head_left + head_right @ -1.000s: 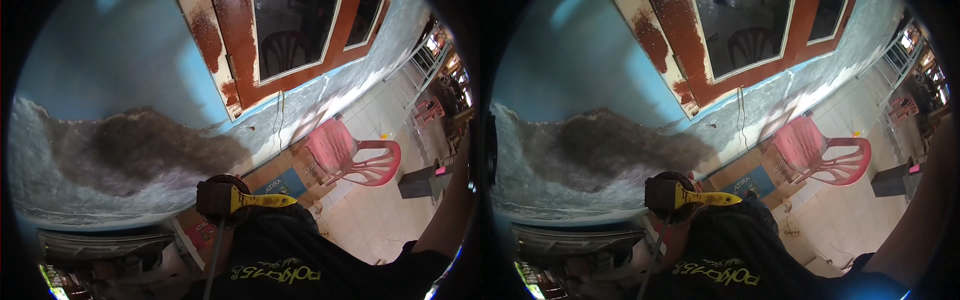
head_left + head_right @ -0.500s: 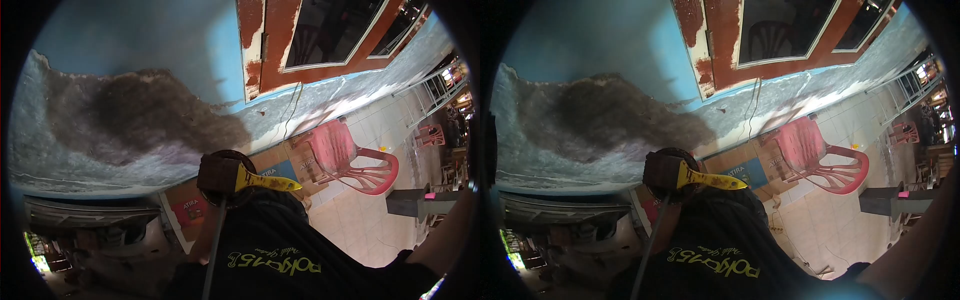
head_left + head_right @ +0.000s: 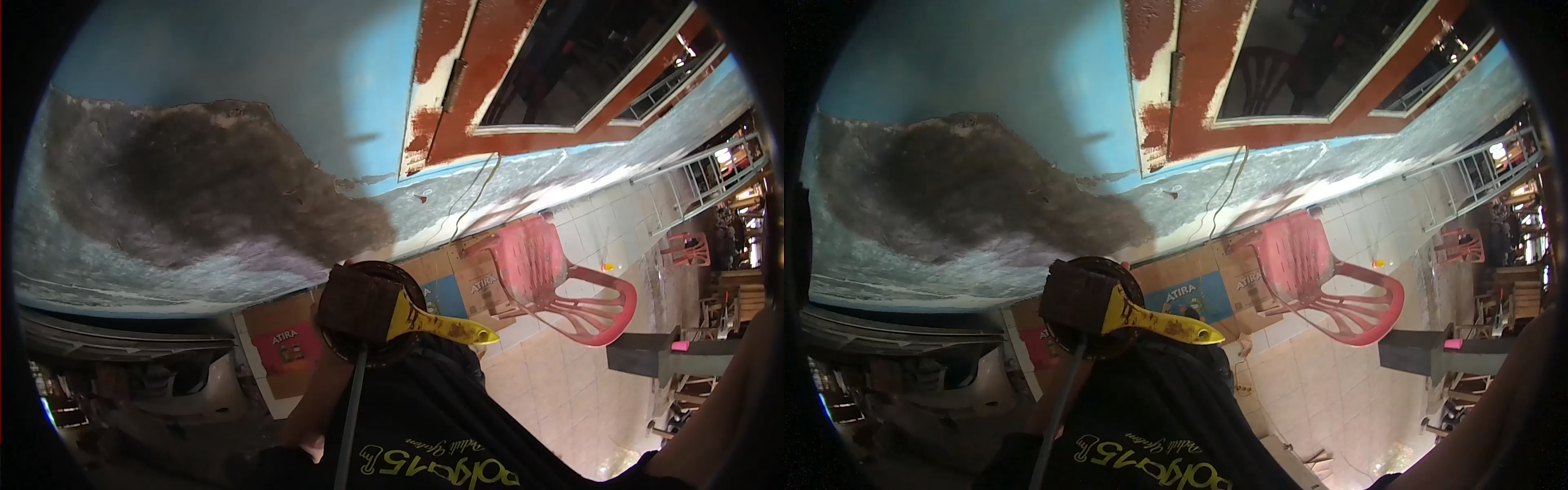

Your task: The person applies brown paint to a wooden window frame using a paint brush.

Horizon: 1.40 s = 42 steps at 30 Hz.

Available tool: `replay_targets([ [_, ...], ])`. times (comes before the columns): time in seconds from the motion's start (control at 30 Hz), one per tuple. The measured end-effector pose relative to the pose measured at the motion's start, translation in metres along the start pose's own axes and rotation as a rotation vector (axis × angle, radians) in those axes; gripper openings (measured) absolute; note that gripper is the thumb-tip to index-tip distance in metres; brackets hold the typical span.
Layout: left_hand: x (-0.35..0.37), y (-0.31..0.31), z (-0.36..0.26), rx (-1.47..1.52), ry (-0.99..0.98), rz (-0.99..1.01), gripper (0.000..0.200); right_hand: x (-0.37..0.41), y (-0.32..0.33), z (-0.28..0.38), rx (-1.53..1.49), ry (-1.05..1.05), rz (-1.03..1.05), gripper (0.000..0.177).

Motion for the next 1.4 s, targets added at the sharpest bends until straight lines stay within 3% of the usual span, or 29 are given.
replay_targets([
  [0.37, 0.000, 0.010, -0.015, 0.004, 0.010, -0.013, 0.053, -0.033, 0.009, -0.004, 0.109, 0.086, -0.054, 0.032],
  [0.67, -0.010, 0.013, -0.022, 0.001, 0.083, -0.008, 0.053, -0.106, 0.106, 0.034, 0.286, 0.360, -0.415, 0.032],
  [0.83, -0.016, 0.016, -0.027, 0.014, 0.144, 0.014, 0.053, -0.071, 0.134, 0.069, 0.284, 0.420, -0.590, 0.032],
  [0.93, -0.018, 0.015, -0.031, 0.022, 0.169, 0.027, 0.053, -0.019, 0.118, 0.076, 0.159, 0.294, -0.626, 0.032],
  [1.0, -0.018, 0.015, -0.033, 0.022, 0.181, 0.032, 0.053, 0.015, 0.087, 0.073, 0.017, 0.089, -0.565, 0.032],
  [1.07, -0.018, 0.015, -0.035, 0.025, 0.195, 0.029, 0.053, 0.049, 0.044, 0.067, -0.208, -0.333, -0.393, 0.030],
  [1.1, -0.016, 0.017, -0.035, 0.030, 0.198, 0.026, 0.053, 0.054, 0.023, 0.069, -0.277, -0.479, -0.377, 0.033],
  [1.13, -0.015, 0.018, -0.035, 0.028, 0.206, 0.021, 0.053, 0.065, 0.012, 0.063, -0.225, -0.586, -0.219, 0.043],
  [1.27, -0.011, 0.023, -0.032, 0.027, 0.245, 0.009, 0.053, 0.084, -0.022, 0.068, -0.477, -0.607, 0.240, 0.077],
  [1.4, -0.009, 0.027, -0.026, 0.031, 0.288, -0.002, 0.053, 0.092, -0.048, 0.081, -0.924, -0.557, 0.189, 0.102],
])
Point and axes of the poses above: each hand's wrist, its own x-axis away from the middle knuckle, its own y-axis out of the back of the hand, z = x × y, the point moved 3 cm from there along -x, towards the middle knuckle, and after that the axes turned 1 degree about y, right-handed, at the moved point
